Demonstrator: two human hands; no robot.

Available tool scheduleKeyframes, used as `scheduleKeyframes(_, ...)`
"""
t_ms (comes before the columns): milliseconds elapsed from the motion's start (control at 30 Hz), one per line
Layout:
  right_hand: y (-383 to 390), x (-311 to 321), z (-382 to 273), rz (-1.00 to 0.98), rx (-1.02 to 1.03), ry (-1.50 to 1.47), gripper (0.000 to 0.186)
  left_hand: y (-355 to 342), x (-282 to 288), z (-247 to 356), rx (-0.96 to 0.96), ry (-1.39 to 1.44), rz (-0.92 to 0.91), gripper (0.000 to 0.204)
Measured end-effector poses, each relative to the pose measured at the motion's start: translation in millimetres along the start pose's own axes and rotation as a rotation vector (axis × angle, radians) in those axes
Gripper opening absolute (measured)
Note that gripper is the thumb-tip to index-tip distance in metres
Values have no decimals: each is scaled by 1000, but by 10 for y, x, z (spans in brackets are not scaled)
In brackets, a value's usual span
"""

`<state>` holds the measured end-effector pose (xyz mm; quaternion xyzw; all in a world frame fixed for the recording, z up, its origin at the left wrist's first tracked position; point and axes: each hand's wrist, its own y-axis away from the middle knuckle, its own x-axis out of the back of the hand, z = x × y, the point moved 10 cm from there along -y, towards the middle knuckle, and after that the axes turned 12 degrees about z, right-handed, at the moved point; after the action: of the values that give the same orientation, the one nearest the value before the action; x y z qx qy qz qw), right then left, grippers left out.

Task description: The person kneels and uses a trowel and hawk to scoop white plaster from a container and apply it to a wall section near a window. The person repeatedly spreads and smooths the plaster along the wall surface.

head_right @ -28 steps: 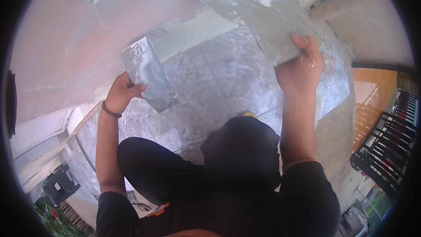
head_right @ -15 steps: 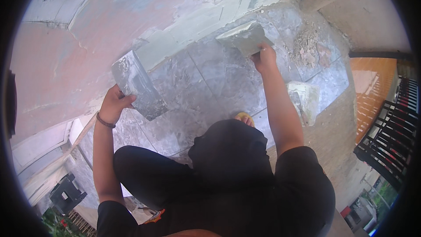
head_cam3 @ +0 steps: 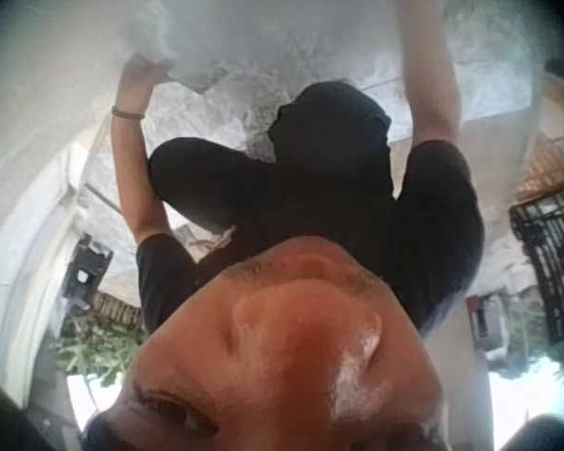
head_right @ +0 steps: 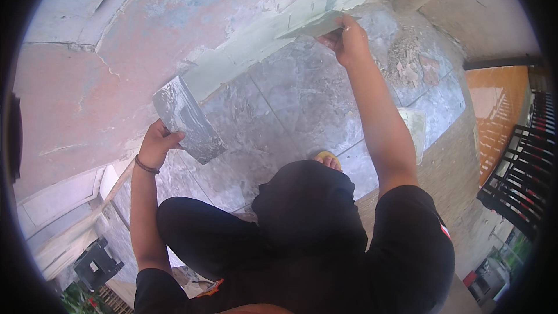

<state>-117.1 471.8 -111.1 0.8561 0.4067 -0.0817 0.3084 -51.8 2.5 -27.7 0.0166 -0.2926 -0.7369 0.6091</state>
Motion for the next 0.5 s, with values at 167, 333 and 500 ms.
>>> scheduleKeyframes(167, 388, -306, -616, -37, 117, -9, 41, -10, 45, -18, -4, -65, -20, 38)
scheduleKeyframes(333, 733, -470, -1115, -115, 185, -18, 49, -34, 55, -18, -34, -92, -47, 39)
scheduleKeyframes(500, 931, 92, -1049, 5, 158, -328, 44, -64, -57, 3, -16, 3, -81, 31)
